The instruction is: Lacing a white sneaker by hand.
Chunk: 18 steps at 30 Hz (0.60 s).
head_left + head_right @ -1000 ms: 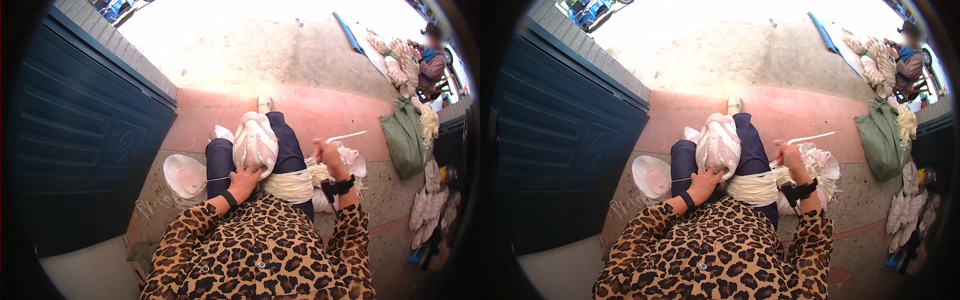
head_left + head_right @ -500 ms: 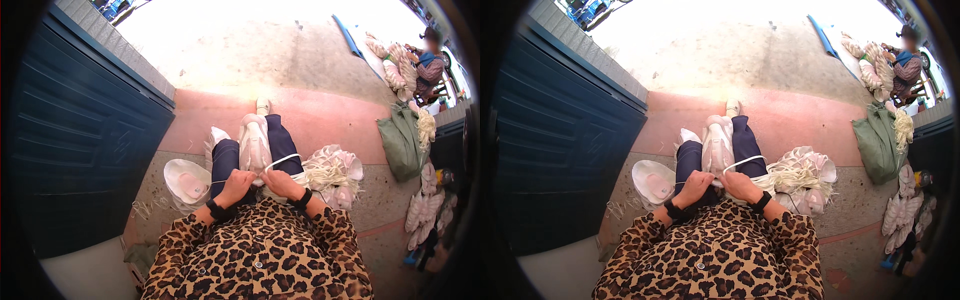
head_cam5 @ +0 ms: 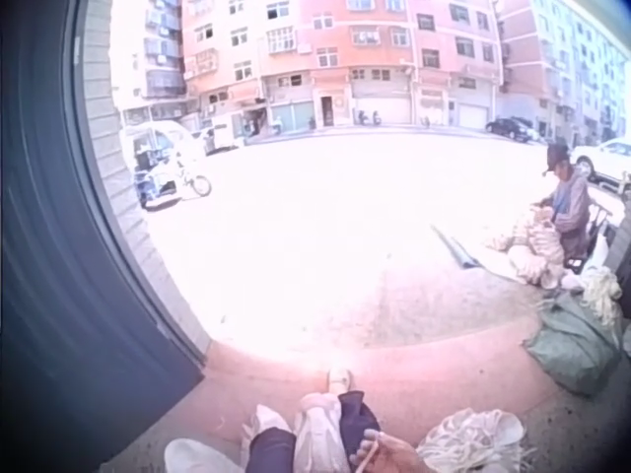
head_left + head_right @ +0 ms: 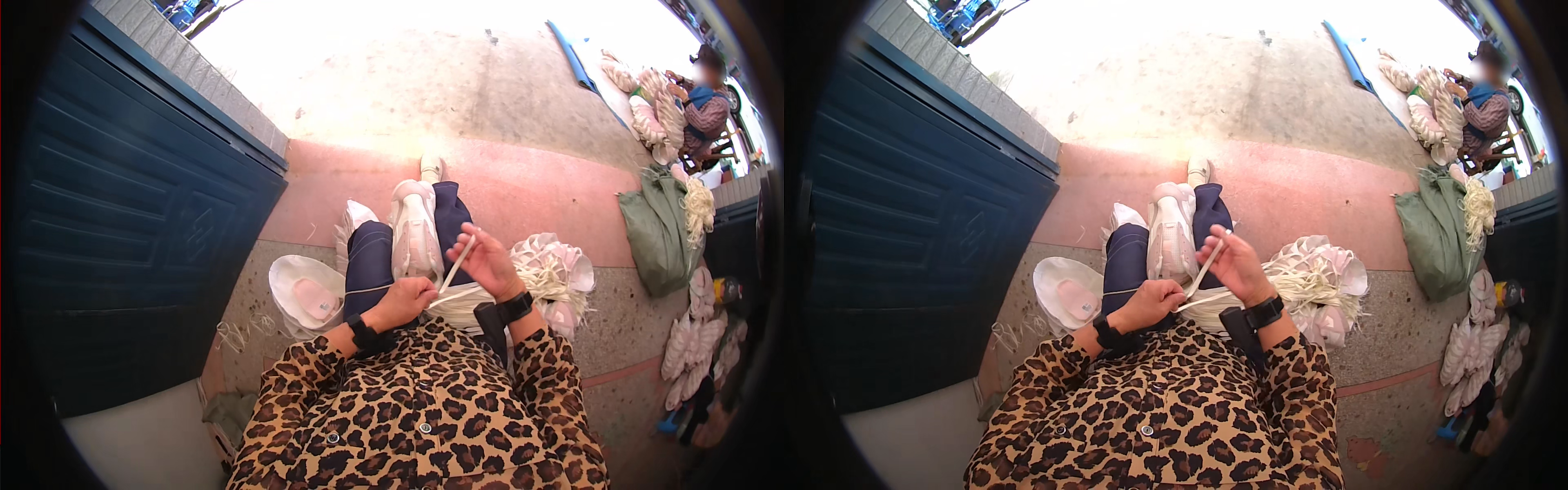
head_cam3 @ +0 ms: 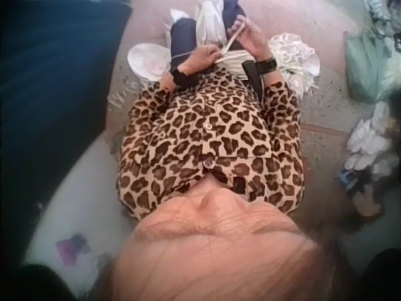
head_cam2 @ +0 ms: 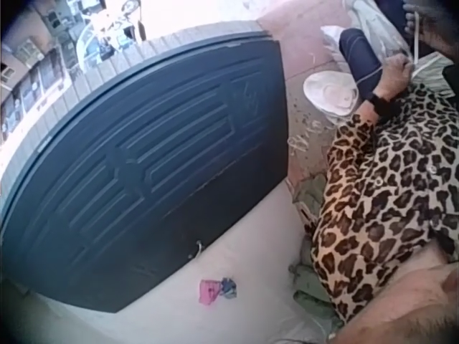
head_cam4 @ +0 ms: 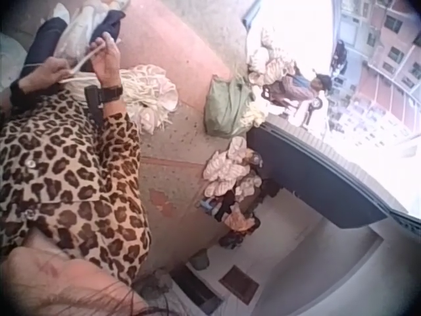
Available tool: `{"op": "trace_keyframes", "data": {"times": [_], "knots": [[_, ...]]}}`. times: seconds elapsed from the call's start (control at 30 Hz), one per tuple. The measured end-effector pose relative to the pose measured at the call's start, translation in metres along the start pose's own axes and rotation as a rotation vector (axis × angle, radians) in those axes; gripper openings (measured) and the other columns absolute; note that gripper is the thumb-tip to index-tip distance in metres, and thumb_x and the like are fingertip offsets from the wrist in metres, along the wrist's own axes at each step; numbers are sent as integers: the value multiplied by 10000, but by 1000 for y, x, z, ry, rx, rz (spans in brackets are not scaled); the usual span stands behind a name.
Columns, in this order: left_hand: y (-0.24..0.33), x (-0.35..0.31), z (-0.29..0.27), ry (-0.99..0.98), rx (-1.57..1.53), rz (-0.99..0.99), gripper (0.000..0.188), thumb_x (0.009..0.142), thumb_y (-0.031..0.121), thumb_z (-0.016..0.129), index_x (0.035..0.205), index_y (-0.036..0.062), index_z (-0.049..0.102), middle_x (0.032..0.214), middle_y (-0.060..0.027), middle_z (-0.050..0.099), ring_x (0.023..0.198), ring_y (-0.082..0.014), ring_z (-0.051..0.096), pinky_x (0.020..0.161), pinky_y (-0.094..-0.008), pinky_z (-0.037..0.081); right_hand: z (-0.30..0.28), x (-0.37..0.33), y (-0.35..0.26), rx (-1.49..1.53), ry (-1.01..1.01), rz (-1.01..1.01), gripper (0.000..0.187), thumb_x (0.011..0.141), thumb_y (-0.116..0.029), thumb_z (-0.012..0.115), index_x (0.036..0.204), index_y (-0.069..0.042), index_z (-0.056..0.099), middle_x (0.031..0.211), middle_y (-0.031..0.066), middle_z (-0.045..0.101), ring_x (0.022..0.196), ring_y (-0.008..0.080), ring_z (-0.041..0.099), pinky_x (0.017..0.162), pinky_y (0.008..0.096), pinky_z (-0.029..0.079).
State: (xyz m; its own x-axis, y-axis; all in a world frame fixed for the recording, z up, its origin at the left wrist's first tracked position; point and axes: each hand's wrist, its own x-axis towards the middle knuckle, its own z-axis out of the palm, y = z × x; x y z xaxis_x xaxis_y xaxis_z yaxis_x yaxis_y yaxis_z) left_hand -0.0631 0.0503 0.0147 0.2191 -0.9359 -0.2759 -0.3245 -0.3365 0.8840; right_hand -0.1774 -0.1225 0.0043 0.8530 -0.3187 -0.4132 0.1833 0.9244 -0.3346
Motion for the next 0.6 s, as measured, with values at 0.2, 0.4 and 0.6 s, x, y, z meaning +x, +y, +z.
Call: {"op": "trace_keyframes", "data": {"times": [0.2, 0.4, 0.6], "knots": [[-7, 8, -2, 107, 116, 127, 115, 768, 94, 568, 836, 2, 580, 733, -102, 583, 697, -239, 553, 619, -313, 426, 52, -20, -81, -397, 156, -403, 243, 936, -288, 398, 902, -59, 473, 546, -37, 322, 437, 51, 307, 385, 184, 254], [-29, 33, -12, 263, 1134, 427, 156, 689, 120, 519, 840, 82, 523, 824, -40, 493, 823, -198, 447, 681, -319, 328, 50, -21, -80, -772, 250, -516, 257, 917, -236, 451, 979, -3, 539, 634, 13, 520, 511, 84, 480, 473, 206, 391], [-37, 42, -9, 159, 1307, 500, 86, 691, 152, 517, 739, 85, 540, 711, -30, 493, 792, -186, 455, 673, -311, 331, 39, -8, -38, -902, 208, -230, 209, 879, -143, 510, 1002, 9, 583, 711, 16, 577, 563, 61, 516, 510, 180, 424]]}}
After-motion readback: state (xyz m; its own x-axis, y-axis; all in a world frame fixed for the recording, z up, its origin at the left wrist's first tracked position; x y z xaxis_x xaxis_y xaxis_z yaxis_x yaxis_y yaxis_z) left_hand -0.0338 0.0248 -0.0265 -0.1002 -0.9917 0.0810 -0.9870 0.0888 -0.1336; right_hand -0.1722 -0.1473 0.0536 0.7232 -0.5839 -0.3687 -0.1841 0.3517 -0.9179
